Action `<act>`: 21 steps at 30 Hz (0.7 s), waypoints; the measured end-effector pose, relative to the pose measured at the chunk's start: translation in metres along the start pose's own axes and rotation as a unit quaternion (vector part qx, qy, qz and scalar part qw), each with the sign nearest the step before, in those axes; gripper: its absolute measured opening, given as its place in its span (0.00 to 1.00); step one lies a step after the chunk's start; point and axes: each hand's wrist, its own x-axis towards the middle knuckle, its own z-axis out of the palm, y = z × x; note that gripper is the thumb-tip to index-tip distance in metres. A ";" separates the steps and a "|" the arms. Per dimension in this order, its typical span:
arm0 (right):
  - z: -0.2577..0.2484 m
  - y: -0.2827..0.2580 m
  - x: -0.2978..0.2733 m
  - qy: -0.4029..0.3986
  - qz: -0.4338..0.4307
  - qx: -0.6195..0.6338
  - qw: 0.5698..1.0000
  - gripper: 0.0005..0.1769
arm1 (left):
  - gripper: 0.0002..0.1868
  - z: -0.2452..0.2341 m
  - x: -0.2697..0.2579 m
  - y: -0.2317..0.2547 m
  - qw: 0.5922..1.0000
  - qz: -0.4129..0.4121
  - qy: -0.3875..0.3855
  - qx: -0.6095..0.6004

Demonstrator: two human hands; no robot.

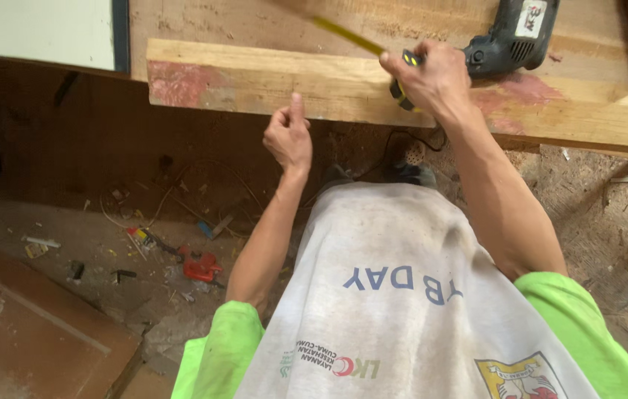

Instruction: The person marks a wooden plank with a ruler and pencil, then uses a corded drill to make multiple holes along the plank. They measure and mark additional points with a tape measure before drilling more holes. The plank remains on the workbench throughout.

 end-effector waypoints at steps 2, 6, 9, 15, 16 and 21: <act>0.012 -0.008 0.026 0.038 0.008 -0.017 0.999 0.30 | 0.32 0.004 -0.008 0.005 1.000 0.025 -0.014 -0.003; 0.029 -0.023 0.082 0.120 -0.043 0.012 0.992 0.31 | 0.27 0.016 -0.023 0.019 0.997 0.047 -0.059 0.004; 0.040 -0.035 0.112 0.159 -0.160 0.101 0.969 0.38 | 0.22 0.023 -0.031 0.024 0.994 0.077 -0.084 -0.003; 0.023 0.027 0.072 0.463 -0.175 -0.044 0.868 0.45 | 0.22 0.015 -0.035 0.022 0.985 0.126 -0.119 0.007; 0.014 0.051 0.056 0.459 -0.072 0.002 0.885 0.44 | 0.22 0.015 -0.037 0.023 0.986 0.125 -0.113 0.004; -0.034 0.163 0.031 0.402 0.206 0.164 0.877 0.53 | 0.18 0.033 -0.060 0.031 0.979 0.176 -0.072 0.072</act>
